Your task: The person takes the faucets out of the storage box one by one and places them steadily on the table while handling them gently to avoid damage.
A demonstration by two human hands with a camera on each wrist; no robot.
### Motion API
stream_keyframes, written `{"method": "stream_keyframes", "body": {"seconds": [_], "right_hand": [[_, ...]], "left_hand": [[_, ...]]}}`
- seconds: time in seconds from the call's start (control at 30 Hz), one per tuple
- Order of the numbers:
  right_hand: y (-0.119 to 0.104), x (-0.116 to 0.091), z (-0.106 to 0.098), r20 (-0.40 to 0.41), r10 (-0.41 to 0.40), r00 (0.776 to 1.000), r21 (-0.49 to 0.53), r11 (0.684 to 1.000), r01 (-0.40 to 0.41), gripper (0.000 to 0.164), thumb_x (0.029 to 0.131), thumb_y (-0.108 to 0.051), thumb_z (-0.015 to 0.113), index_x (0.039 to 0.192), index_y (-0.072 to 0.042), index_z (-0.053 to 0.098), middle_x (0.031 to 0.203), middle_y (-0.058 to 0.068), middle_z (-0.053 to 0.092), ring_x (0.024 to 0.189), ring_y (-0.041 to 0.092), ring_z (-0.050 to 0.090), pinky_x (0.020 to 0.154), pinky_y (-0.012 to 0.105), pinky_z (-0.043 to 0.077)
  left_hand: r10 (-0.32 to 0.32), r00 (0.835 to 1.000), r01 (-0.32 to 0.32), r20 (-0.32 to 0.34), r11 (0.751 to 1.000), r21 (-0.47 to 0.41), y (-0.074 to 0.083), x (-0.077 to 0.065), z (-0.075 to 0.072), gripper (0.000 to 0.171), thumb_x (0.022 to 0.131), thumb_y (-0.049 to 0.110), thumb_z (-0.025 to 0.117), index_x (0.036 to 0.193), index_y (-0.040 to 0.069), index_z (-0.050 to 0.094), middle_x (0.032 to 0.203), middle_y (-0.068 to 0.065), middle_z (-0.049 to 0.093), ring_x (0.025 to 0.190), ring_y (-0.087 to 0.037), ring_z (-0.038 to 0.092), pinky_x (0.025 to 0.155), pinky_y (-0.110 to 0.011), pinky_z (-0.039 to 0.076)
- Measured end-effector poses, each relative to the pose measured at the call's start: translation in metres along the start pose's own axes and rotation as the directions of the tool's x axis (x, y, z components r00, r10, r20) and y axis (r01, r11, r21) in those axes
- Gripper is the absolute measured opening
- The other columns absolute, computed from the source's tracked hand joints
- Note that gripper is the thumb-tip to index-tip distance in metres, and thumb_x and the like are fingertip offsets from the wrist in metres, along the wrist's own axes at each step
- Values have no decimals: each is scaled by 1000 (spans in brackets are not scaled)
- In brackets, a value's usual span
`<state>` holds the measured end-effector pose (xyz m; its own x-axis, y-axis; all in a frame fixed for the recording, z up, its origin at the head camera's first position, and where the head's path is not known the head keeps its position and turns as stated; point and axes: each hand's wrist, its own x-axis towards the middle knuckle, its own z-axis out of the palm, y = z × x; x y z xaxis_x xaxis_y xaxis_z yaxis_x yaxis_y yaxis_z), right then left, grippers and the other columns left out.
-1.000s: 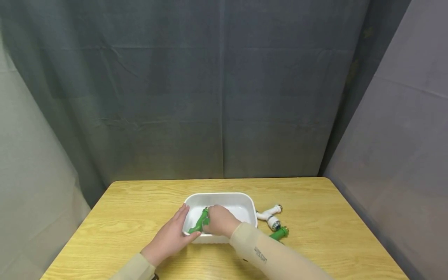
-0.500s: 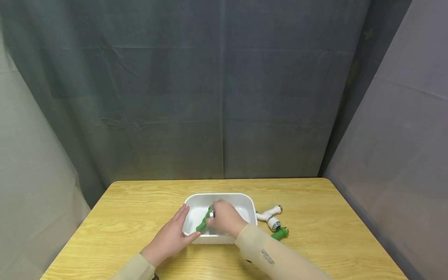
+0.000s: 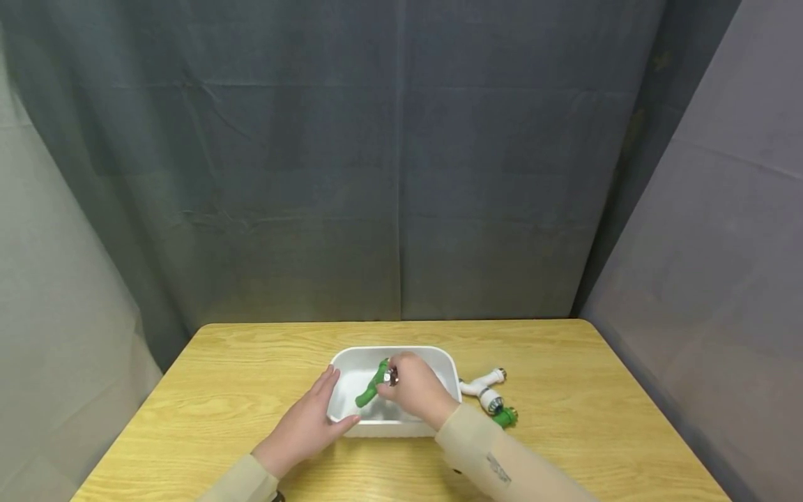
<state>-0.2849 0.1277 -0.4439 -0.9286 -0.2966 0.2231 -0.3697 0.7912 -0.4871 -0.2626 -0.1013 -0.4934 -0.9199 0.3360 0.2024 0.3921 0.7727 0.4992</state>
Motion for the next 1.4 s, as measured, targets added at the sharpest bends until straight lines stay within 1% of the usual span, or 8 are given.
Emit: {"method": "stream_keyframes", "body": {"seconds": [0.2, 0.47, 0.6, 0.8, 1.17, 1.4], "right_hand": [[0, -6, -7, -40, -3, 999, 20, 1000, 4, 16, 84, -17, 83, 87, -8, 70, 80, -2, 60, 71, 8, 54, 61, 22, 50], [-1, -16, -21, -96, 5, 995, 28, 1000, -2, 18, 83, -17, 84, 88, -10, 69, 77, -5, 58, 68, 7, 51, 59, 20, 47], [0, -23, -28, -116, 35, 993, 75, 997, -27, 19, 84, -16, 85, 93, -10, 70, 79, -4, 57, 70, 8, 50, 59, 20, 47], [3, -33, -39, -123, 95, 988, 129, 988, -79, 20, 85, -15, 84, 99, -9, 71, 85, -3, 57, 73, 11, 51, 62, 21, 47], [13, -49, -51, -184, 103, 978, 126, 989, -80, 21, 85, -13, 83, 101, -7, 70, 88, 0, 58, 74, 10, 53, 63, 19, 49], [22, -58, -56, -198, 127, 972, 137, 986, -100, 23, 86, -14, 83, 103, -5, 70, 89, 1, 60, 74, 11, 54, 63, 19, 51]], "left_hand": [[-2, 1000, 2, -3, 1000, 3, 0, 0, 0, 97, 90, 54, 75, 156, -6, 36, 164, -28, 31, 146, -45, 42, 115, -56, 43], [-5, 1000, 5, -3, 1000, 2, 2, 0, -1, 98, 90, 54, 76, 156, -6, 36, 164, -28, 32, 147, -45, 40, 116, -56, 42], [-13, 1000, 13, 9, 1000, 0, 2, 0, -1, 98, 90, 54, 75, 156, -6, 35, 164, -28, 31, 147, -45, 41, 116, -57, 42], [-13, 1000, 13, 12, 1000, -2, 2, 0, -1, 97, 90, 54, 75, 156, -6, 36, 164, -28, 30, 146, -45, 41, 115, -57, 43], [-13, 1000, 13, 10, 1000, 1, 2, -1, -2, 97, 91, 53, 75, 156, -6, 35, 165, -28, 30, 146, -45, 42, 116, -56, 43], [-11, 1000, 11, 10, 1000, 4, 2, -1, -3, 97, 91, 53, 75, 156, -6, 36, 164, -28, 31, 145, -45, 43, 115, -56, 44]]}}
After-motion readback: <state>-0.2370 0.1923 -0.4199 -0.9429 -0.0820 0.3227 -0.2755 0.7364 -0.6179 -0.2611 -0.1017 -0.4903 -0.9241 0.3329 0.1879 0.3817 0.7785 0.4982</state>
